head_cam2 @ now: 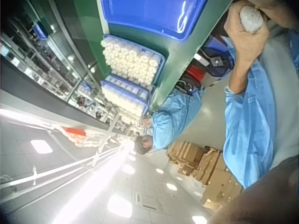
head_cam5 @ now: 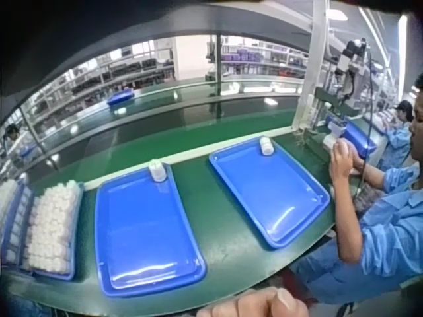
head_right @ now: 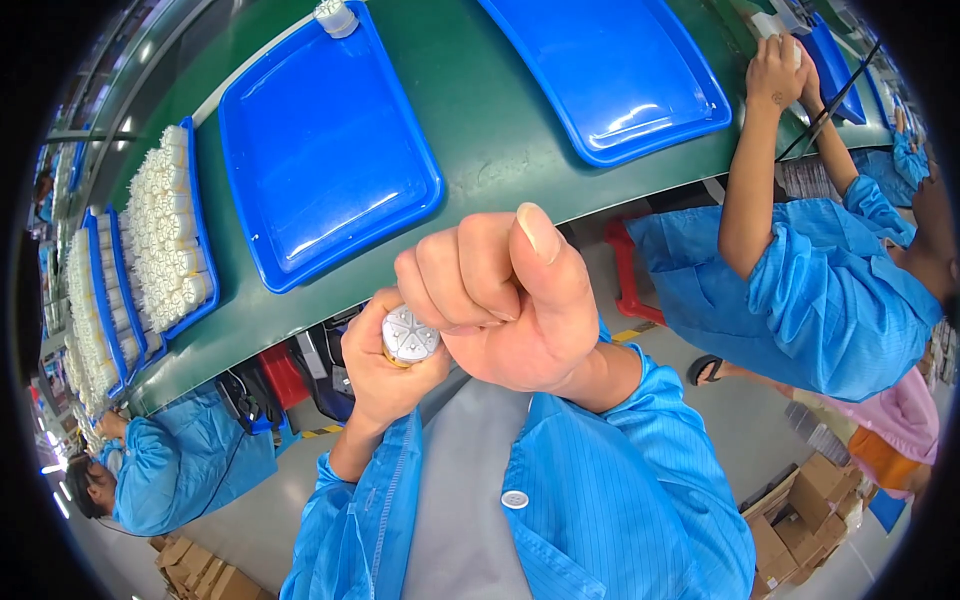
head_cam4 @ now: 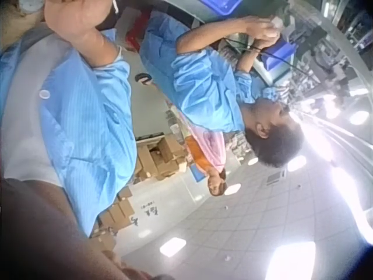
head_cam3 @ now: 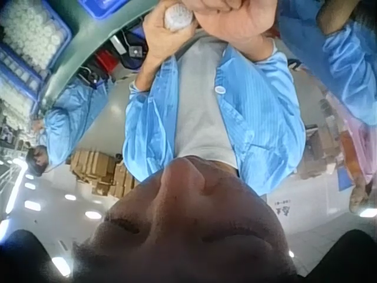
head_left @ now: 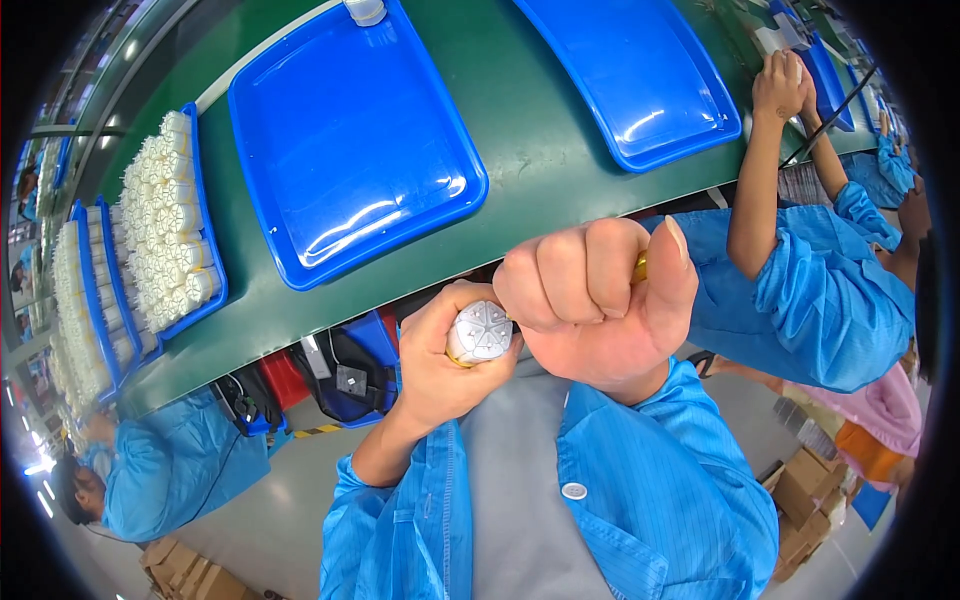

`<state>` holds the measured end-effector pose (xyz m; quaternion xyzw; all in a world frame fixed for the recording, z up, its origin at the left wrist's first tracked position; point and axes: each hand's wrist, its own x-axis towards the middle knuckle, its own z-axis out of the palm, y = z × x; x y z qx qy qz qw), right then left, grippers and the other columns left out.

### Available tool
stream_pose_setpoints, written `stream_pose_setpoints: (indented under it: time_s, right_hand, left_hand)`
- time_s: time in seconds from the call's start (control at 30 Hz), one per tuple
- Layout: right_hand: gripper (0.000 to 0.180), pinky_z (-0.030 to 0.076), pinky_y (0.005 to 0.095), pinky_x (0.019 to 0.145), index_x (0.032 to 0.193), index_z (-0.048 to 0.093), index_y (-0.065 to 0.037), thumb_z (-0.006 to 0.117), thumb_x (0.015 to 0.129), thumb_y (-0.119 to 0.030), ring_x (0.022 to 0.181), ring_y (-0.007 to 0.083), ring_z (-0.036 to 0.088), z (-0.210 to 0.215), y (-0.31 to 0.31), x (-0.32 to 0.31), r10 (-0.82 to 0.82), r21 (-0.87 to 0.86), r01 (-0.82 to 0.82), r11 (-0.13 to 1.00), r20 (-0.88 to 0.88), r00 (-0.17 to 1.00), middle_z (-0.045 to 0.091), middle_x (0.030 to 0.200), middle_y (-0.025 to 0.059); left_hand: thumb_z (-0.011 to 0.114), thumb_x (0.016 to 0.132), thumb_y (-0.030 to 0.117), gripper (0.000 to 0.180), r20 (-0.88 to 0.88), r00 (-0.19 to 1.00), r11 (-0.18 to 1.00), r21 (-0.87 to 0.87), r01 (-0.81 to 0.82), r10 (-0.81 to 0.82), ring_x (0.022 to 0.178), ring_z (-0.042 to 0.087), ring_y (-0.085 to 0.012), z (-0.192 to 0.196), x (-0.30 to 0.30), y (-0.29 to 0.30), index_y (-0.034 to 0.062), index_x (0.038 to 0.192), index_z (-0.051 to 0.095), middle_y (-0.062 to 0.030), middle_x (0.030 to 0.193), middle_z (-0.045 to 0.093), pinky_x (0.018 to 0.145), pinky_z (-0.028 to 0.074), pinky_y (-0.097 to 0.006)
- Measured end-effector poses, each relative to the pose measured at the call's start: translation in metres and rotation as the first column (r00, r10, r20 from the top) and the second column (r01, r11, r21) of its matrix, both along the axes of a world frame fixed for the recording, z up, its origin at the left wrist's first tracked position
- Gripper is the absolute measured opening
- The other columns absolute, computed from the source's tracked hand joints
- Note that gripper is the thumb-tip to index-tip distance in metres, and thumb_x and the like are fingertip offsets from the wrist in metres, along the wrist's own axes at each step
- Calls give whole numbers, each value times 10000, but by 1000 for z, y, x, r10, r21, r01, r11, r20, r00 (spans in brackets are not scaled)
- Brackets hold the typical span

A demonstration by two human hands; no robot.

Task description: The person assembles small plastic components on a factory production line by securing parts with a handheld assembly tool.

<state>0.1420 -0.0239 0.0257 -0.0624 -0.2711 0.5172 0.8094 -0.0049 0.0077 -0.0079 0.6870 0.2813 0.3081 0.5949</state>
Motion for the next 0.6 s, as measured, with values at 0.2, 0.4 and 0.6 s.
stream_pose_setpoints:
  time_s: [0.2, 0.4, 0.6]
  right_hand:
    - [504, 266, 281, 497, 605, 338, -122, 286, 1053, -346, 484, 99, 232, -1, -1, -3, -11, -49, 9, 999, -30, 1000, 330, 526, -21]
    - [523, 240, 281, 481, 585, 332, -109, 351, 1044, -359, 476, 89, 220, -3, -2, -6, 28, -116, -32, 993, -29, 999, 296, 508, -21]
    - [522, 230, 283, 474, 581, 330, -100, 379, 1035, -353, 489, 86, 229, -7, -1, -7, 30, -170, -21, 985, 51, 998, 304, 519, -14]
  left_hand:
    - [770, 639, -9, 350, -55, 998, 998, 64, -20, 24, 733, 639, -127, -4, 3, 0, 21, 960, 633, -76, 848, 672, 657, 507, -265]
    - [763, 624, -10, 349, -50, 998, 994, 104, -45, 50, 719, 648, -143, -15, 2, -1, 21, 949, 639, -83, 826, 668, 642, 507, -273]
    - [765, 631, -4, 343, -59, 997, 994, 102, -33, 39, 719, 647, -133, -19, 2, 2, 24, 949, 639, -76, 822, 670, 642, 505, -270]
